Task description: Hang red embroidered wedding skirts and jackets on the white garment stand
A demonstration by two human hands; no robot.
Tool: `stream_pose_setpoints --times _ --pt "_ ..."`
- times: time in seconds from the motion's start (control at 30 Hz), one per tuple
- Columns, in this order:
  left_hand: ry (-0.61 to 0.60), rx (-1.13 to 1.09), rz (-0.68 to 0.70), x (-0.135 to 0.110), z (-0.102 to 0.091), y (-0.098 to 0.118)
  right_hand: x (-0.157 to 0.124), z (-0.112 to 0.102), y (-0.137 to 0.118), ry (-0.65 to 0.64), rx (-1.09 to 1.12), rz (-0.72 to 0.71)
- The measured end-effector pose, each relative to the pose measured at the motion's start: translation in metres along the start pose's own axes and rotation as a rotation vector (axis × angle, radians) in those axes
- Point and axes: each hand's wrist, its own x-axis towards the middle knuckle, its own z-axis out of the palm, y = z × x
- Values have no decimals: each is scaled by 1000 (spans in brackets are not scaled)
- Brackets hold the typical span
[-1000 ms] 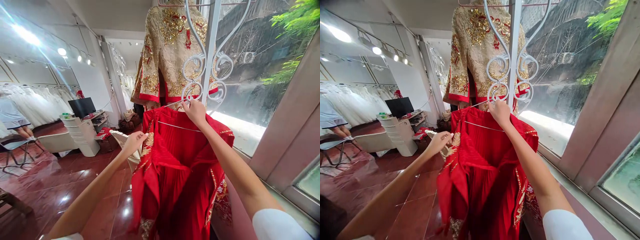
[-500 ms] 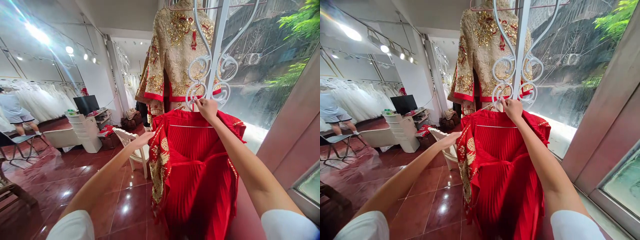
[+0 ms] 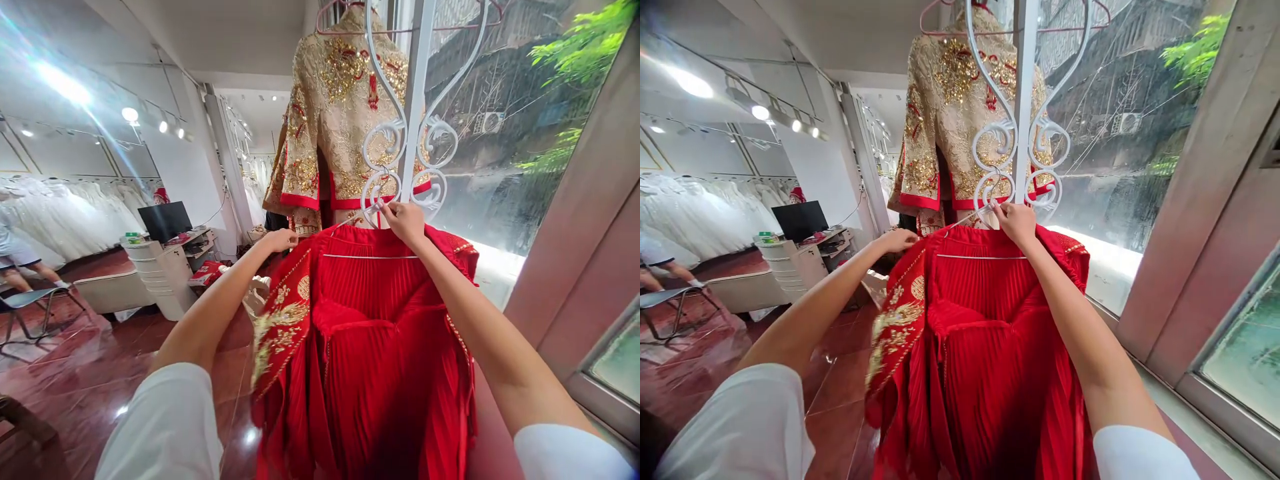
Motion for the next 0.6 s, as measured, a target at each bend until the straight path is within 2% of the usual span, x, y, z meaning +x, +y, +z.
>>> stream_pose_setpoints --times 0.03,0.07,0.17,0.23,0.3,0.37,0.43,0.5,0.53,0.6 --pt "-24 60 28 -5 4 3 0 -1 1 -10 -9 -4" --pt "1 98 51 -11 5 8 0 -1 2 -19 -17 -3" --pt "133 232 104 -39 4 29 -2 -3 2 -36 -8 3" --pt "169 412 112 -64 7 41 -6 -5 -3 22 17 -15" --pt "123 605 97 -87 18 47 -12 -7 -13 124 29 -74" --pt "53 705 74 -101 36 48 -18 -7 -26 154 24 -227" --pt "29 732 58 -105 55 46 -23 -6 -40 76 14 -446" --pt "42 729 34 -100 69 43 -25 -2 -50 -14 6 -578" --pt "51 722 19 -96 73 42 -25 0 -54 -42 9 -575" --pt "65 687 -3 -86 73 40 -20 2 -57 -88 53 -477"
